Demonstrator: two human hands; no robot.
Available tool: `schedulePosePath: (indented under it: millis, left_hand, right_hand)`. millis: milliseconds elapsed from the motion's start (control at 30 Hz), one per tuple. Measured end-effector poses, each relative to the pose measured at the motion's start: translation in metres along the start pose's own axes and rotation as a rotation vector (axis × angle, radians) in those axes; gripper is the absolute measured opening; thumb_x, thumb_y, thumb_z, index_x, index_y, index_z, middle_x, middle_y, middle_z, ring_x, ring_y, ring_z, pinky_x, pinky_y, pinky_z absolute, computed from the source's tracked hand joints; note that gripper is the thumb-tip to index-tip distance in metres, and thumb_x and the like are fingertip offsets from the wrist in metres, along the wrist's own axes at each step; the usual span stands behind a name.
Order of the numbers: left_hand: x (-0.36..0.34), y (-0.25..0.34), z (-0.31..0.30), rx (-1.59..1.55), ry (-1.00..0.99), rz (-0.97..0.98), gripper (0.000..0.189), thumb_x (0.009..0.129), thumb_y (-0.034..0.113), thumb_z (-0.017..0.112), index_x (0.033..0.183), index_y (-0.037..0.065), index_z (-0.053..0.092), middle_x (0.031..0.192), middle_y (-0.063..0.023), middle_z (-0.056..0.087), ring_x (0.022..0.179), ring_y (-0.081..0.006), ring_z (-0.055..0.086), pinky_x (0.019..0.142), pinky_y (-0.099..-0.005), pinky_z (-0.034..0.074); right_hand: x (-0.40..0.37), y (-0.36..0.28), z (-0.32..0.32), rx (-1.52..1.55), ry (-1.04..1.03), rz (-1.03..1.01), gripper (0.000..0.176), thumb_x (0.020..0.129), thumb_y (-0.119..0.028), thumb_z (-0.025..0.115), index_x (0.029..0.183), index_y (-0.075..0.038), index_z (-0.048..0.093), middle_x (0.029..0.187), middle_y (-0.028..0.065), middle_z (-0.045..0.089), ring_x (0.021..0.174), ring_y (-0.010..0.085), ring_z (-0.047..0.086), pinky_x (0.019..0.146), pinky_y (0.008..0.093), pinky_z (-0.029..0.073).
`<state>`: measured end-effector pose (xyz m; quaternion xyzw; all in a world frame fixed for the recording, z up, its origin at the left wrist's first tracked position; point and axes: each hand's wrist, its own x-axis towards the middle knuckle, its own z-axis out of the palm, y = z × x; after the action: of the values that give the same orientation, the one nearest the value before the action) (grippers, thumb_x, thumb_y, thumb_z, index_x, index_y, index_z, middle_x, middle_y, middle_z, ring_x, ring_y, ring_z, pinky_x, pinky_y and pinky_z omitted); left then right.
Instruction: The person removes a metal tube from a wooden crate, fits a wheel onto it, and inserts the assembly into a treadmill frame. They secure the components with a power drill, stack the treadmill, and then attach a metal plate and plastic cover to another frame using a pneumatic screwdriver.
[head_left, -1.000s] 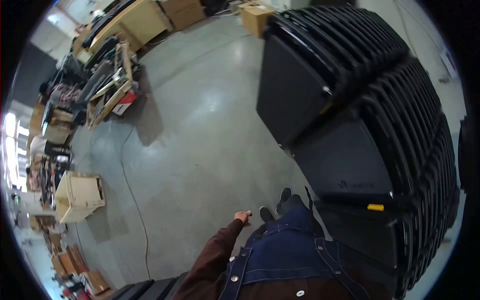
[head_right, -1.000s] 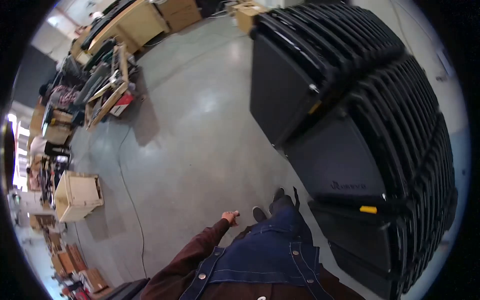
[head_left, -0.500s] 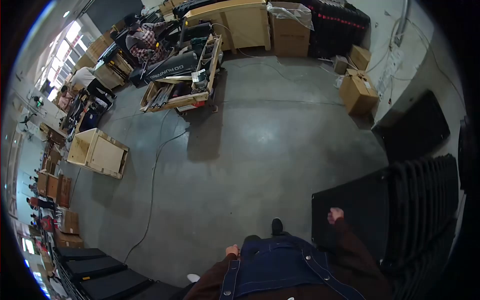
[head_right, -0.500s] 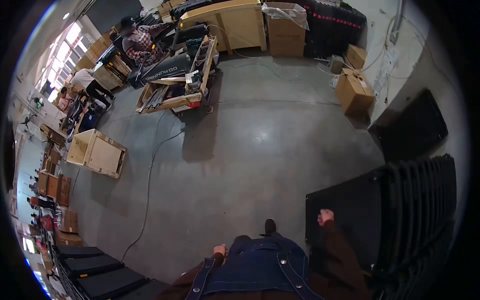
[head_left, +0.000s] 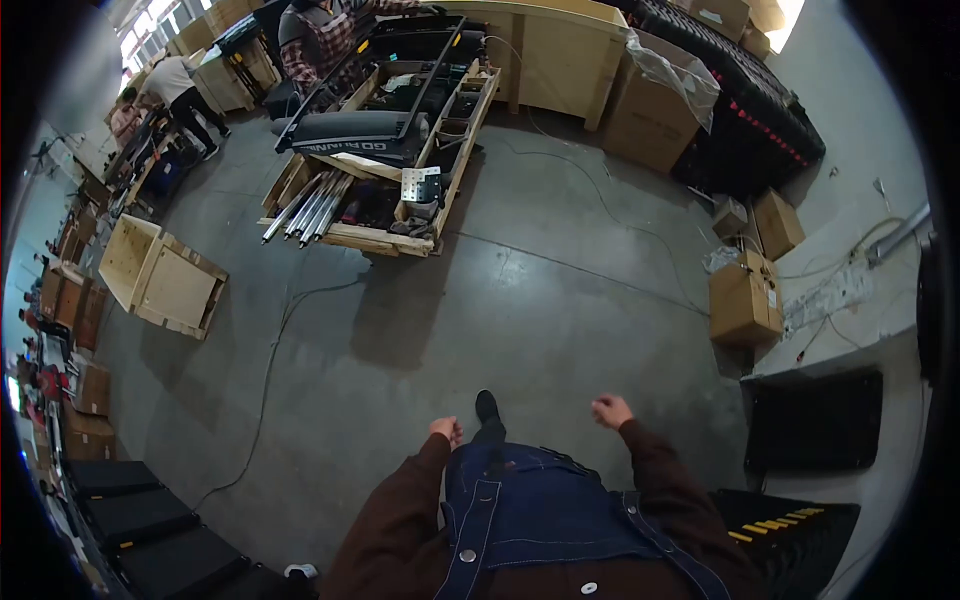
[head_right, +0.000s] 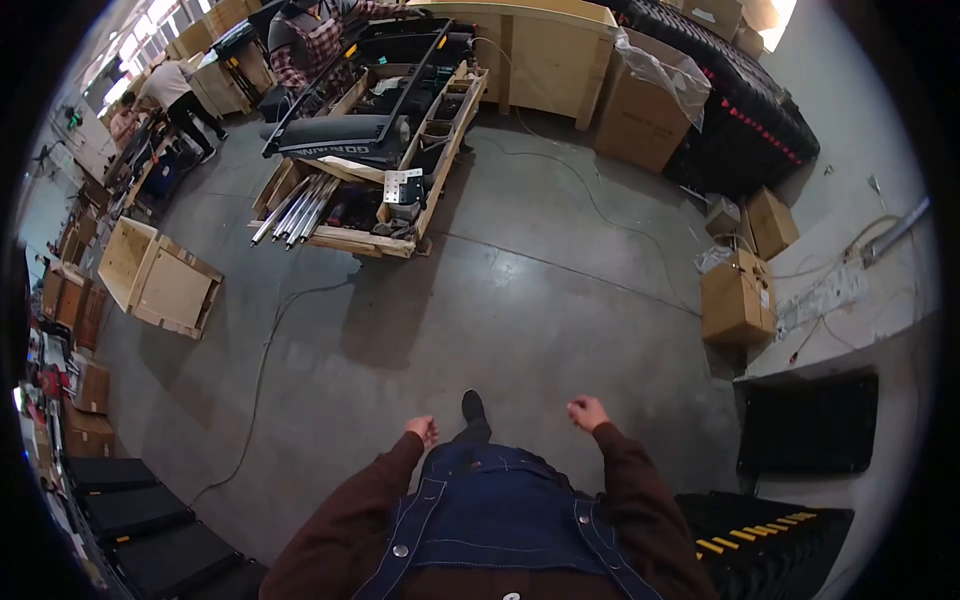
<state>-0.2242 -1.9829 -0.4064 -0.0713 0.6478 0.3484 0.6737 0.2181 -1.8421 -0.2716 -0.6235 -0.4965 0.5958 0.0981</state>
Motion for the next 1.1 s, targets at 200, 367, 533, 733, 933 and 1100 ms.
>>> schedulePosePath:
  millis: [200,367,533,733,933,1100]
  left_hand:
    - [0.029,0.269,0.149,-0.436,-0.263,0.194,0.017,0.099,0.027,0.06,0.101,0.01,0.059,0.093,-0.0063,0.067,0.084,-0.0227,0.066,0.072,-0.0388,0.057]
    - [0.101,0.459,0.234,-0.852,-0.371,0.31,0.021,0.101,0.026,0.059,0.113,0.009,0.055,0.117,-0.0084,0.065,0.105,-0.0265,0.064,0.089,-0.0416,0.055]
    - [0.19,0.602,0.283,-1.275,-0.178,0.295,0.052,0.095,0.034,0.07,0.127,0.003,0.042,0.134,-0.0139,0.053,0.118,-0.0312,0.058,0.098,-0.0488,0.054]
    - [0.243,0.645,0.275,-1.643,0.087,0.284,0.067,0.091,0.031,0.076,0.145,0.009,0.042,0.145,-0.0079,0.048,0.131,-0.0259,0.051,0.106,-0.0473,0.05]
    - [0.244,0.634,0.279,-1.53,0.281,0.404,0.046,0.096,0.022,0.069,0.135,0.004,0.053,0.137,-0.0076,0.054,0.126,-0.0254,0.055,0.107,-0.042,0.051]
    - [0.161,0.621,0.338,-1.564,0.272,0.586,0.027,0.093,0.014,0.073,0.115,0.002,0.062,0.122,-0.0103,0.062,0.118,-0.0245,0.06,0.099,-0.0366,0.054]
  right_hand:
    - [-0.054,0.099,-0.05,0.268,0.252,0.549,0.015,0.091,-0.021,0.065,0.09,-0.006,0.062,0.07,0.0064,0.06,0.057,0.0194,0.061,0.045,0.0336,0.043]
    - [0.0,-0.004,-0.15,0.315,0.285,0.66,0.015,0.09,-0.021,0.065,0.091,-0.007,0.062,0.071,0.0066,0.061,0.058,0.0207,0.062,0.046,0.0346,0.045]
    - [0.157,-0.135,-0.265,0.284,0.268,0.586,0.015,0.09,-0.021,0.066,0.092,-0.007,0.061,0.072,0.0069,0.062,0.058,0.022,0.062,0.047,0.0356,0.048]
    - [0.428,-0.315,-0.396,0.258,0.258,0.405,0.018,0.091,-0.023,0.065,0.099,-0.008,0.061,0.075,0.0077,0.063,0.058,0.023,0.063,0.047,0.0371,0.05]
    - [0.69,-0.54,-0.393,0.022,-0.002,0.016,0.026,0.094,-0.031,0.065,0.106,-0.008,0.062,0.083,0.0064,0.066,0.064,0.0185,0.066,0.053,0.0313,0.052]
    - [0.715,-0.731,-0.22,-0.142,-0.37,-0.211,0.03,0.098,-0.022,0.063,0.119,0.0,0.062,0.09,0.0094,0.068,0.074,0.0148,0.064,0.061,0.0273,0.052]
